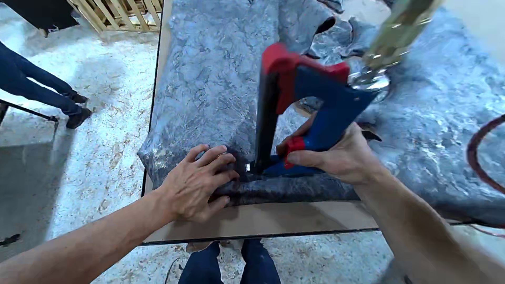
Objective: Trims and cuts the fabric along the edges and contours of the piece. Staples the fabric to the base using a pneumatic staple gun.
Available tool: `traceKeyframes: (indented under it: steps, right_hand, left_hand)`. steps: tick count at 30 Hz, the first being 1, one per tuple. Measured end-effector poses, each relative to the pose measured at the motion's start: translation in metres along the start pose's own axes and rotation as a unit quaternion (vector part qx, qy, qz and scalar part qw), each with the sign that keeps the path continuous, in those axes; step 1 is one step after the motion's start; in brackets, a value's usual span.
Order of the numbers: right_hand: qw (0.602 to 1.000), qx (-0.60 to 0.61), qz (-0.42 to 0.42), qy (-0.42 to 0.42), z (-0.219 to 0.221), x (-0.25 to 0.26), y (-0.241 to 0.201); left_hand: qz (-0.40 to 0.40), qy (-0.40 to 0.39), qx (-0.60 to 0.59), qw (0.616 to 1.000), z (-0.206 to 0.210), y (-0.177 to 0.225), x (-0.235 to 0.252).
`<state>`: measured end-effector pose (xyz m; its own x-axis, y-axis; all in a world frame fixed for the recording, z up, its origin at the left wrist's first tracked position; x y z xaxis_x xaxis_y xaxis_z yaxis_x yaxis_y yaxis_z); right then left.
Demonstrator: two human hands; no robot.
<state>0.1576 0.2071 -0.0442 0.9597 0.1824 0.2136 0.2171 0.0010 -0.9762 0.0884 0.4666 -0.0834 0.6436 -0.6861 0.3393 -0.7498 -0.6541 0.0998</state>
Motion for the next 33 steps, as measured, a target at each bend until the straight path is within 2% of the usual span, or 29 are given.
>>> traceKeyframes:
  steps: [4, 11, 19, 27, 33]
  right_hand:
    - [0.996, -0.028, 0.009, -0.088, 0.014, 0.006, 0.012]
    - [0.968, -0.015, -0.076, -0.238, 0.029, 0.027, 0.016]
    - [0.943, -0.023, -0.212, -0.255, 0.042, 0.037, 0.012]
    - [0.915, 0.055, -0.210, -0.339, 0.049, 0.050, 0.021]
    - [0.912, 0.073, -0.194, -0.354, 0.052, 0.053, 0.025]
  left_hand:
    - [-0.009, 0.040, -0.003, 0.999, -0.002, 0.001, 0.000]
    - [-0.038, 0.085, 0.000, 0.996, -0.003, 0.003, -0.005]
    - [-0.087, 0.110, -0.011, 0.990, 0.013, -0.004, -0.023]
    - [-0.056, 0.130, 0.001, 0.990, 0.009, -0.001, -0.010]
    - [-0.064, 0.125, -0.001, 0.990, 0.008, -0.002, -0.008]
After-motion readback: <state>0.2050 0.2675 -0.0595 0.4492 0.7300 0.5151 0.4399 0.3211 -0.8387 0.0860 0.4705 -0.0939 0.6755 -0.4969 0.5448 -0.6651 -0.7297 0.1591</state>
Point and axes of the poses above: each hand's wrist, its own x-axis towards the middle knuckle, its own z-axis out of the palm, y = z × x, the point moved 5 cm from there along x, towards the middle knuckle, and after that the axes turned 15 degrees about y, right-handed, at the moved point
